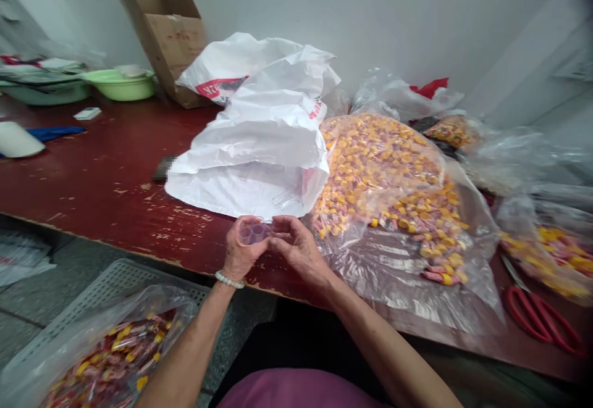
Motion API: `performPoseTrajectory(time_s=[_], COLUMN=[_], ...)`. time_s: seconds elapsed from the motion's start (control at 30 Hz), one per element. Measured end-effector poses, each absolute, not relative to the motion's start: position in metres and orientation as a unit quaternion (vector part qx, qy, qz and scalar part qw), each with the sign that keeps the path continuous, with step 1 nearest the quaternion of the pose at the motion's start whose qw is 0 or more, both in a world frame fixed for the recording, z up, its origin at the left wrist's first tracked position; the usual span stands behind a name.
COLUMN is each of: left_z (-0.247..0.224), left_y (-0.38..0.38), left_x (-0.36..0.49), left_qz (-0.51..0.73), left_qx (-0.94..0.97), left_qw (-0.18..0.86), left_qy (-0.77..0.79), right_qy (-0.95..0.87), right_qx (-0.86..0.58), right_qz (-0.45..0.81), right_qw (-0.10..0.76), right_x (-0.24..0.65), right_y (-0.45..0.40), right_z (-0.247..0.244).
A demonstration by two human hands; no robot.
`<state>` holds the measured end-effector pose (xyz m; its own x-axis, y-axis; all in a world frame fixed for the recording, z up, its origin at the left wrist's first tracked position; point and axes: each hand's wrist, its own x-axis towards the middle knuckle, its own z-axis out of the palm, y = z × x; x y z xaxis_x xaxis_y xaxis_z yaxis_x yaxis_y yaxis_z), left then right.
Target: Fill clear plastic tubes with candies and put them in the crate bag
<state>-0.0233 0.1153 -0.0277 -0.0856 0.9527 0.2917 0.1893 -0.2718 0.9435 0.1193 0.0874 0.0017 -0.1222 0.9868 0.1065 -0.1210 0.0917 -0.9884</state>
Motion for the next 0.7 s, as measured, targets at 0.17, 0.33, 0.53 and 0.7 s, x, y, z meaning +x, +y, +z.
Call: performPoseTrajectory(time_s=[0.17, 0.33, 0.53, 0.7], left_z=[-0.027, -0.027, -0.026, -0.023], left_y=[0.115, 0.115, 0.116, 0.116], left_x=[-0.023, -0.019, -0.018, -0.017], left_qz=[0.569, 0.586, 0.560, 0.557], left_qx=[0.509, 0.458, 0.455, 0.449], left_qw=[0.430, 0.476, 0.492, 0.507], left_qy=[0.482, 0.469, 0.487, 0.480], right_qy=[-0.665, -0.572, -0.407, -0.317], right_qx=[-0.443, -0.632, -0.815, -0.865], right_qz=[0.305, 0.123, -0.248, -0.028], right_qw=[0.518, 0.508, 0.329, 0.388], right_x=[0.165, 0.266, 0.385, 0.420], right_y=[0.040, 0.010, -0.028, -0.041], right_z=[0.028, 0.014, -0.015, -0.016])
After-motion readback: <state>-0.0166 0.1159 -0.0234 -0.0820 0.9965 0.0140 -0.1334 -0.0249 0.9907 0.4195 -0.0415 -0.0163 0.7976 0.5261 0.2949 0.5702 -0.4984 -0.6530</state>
